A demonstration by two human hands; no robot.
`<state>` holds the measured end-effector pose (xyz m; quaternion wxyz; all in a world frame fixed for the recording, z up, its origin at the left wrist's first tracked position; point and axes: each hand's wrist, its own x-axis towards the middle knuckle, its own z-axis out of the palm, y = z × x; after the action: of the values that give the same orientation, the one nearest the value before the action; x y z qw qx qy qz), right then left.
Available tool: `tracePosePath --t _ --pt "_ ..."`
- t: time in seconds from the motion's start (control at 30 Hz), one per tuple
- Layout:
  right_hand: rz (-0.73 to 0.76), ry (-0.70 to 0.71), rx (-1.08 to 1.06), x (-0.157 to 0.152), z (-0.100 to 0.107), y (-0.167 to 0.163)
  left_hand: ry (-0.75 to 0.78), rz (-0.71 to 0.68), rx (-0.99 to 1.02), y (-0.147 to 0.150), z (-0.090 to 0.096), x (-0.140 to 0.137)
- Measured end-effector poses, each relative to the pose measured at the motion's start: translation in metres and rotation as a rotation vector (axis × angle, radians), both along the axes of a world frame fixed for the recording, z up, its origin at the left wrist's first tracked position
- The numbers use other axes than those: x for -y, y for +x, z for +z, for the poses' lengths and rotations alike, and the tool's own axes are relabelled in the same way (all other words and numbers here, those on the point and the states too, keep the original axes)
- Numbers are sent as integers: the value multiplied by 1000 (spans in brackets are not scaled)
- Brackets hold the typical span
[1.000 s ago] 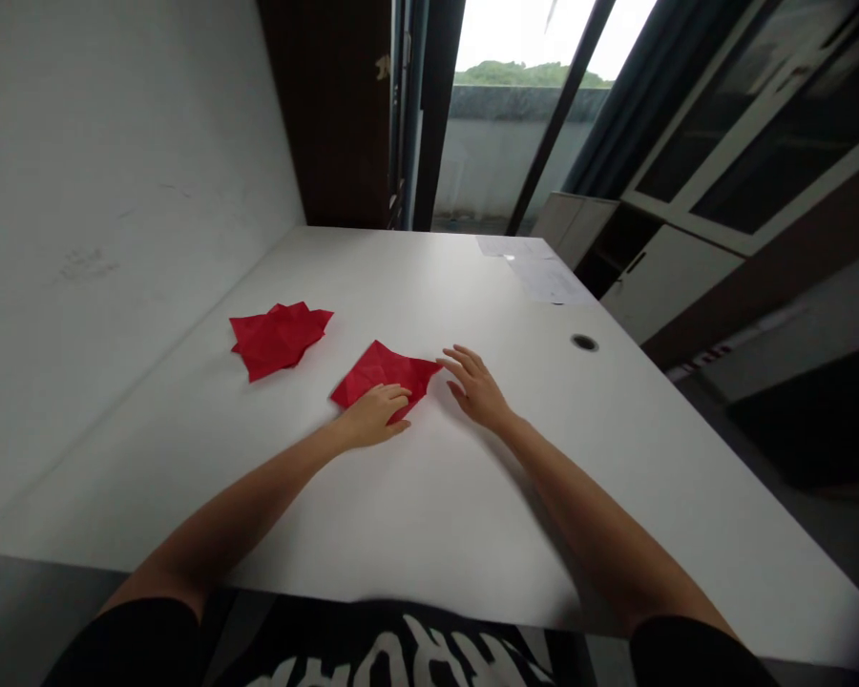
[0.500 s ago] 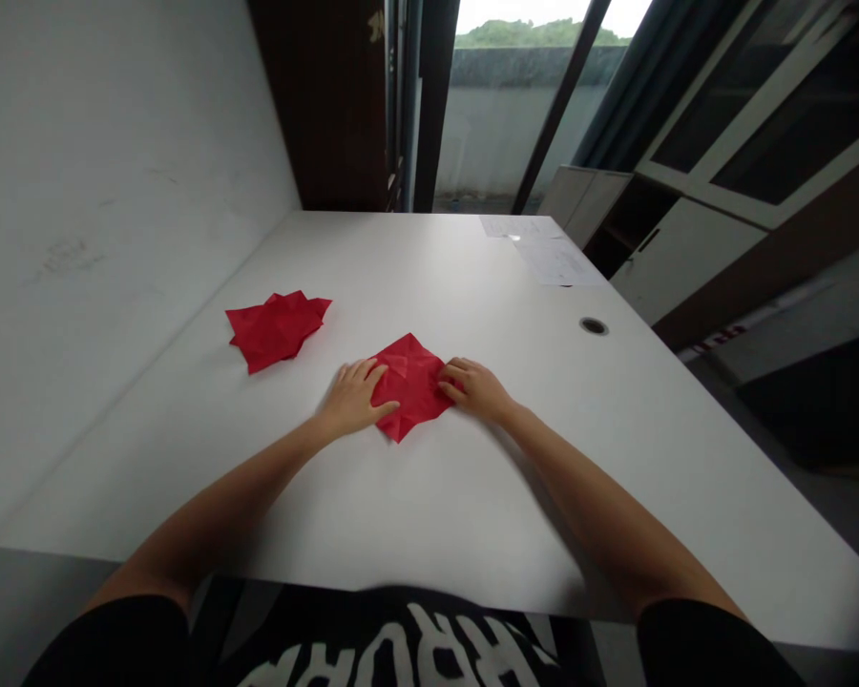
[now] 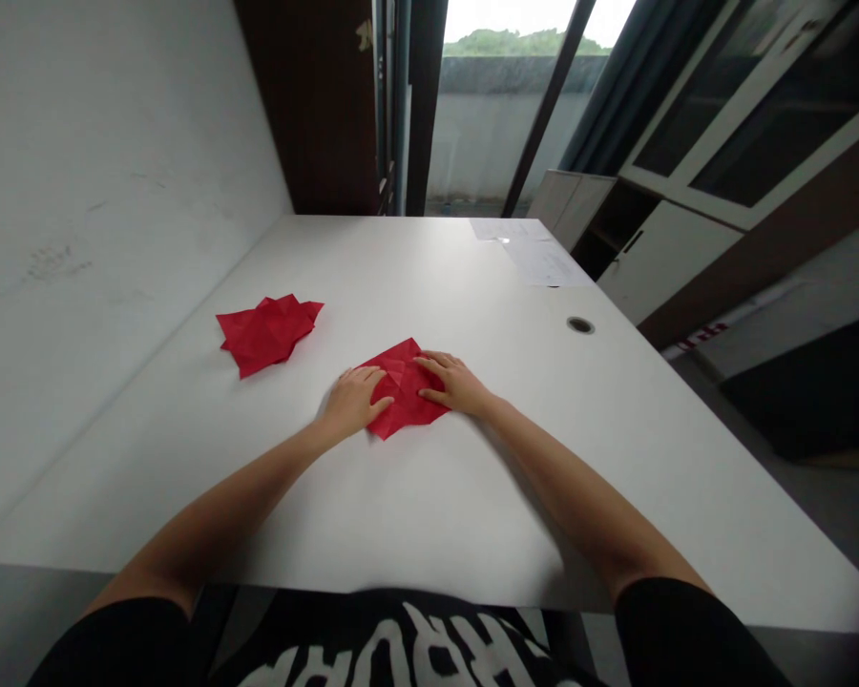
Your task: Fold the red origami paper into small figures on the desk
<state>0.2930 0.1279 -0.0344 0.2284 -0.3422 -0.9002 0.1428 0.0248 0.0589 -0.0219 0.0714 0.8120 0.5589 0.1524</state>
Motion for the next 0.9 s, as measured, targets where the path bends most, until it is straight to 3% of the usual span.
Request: tracePosePath --t 0.1,0.27,0.4,0.57,0.77,0.9 --pt "-11 -74 -97 -1 -5 0 3 -39 20 3 -9 3" --pt "-99 -250 -456 -10 -5 2 -22 -64 21 -3 -21 -12" --pt "-67 -267 -436 -27 -2 5 -46 -208 39 -16 -17 -43" --pt "-97 -338 -449 -39 -6 1 -39 -189 90 -25 -9 -73" --pt "-43 -132 -471 -31 -2 -3 7 -144 237 -24 -10 -78" --pt "-84 -40 -461 -20 5 -7 -6 -128 320 -26 -7 -72"
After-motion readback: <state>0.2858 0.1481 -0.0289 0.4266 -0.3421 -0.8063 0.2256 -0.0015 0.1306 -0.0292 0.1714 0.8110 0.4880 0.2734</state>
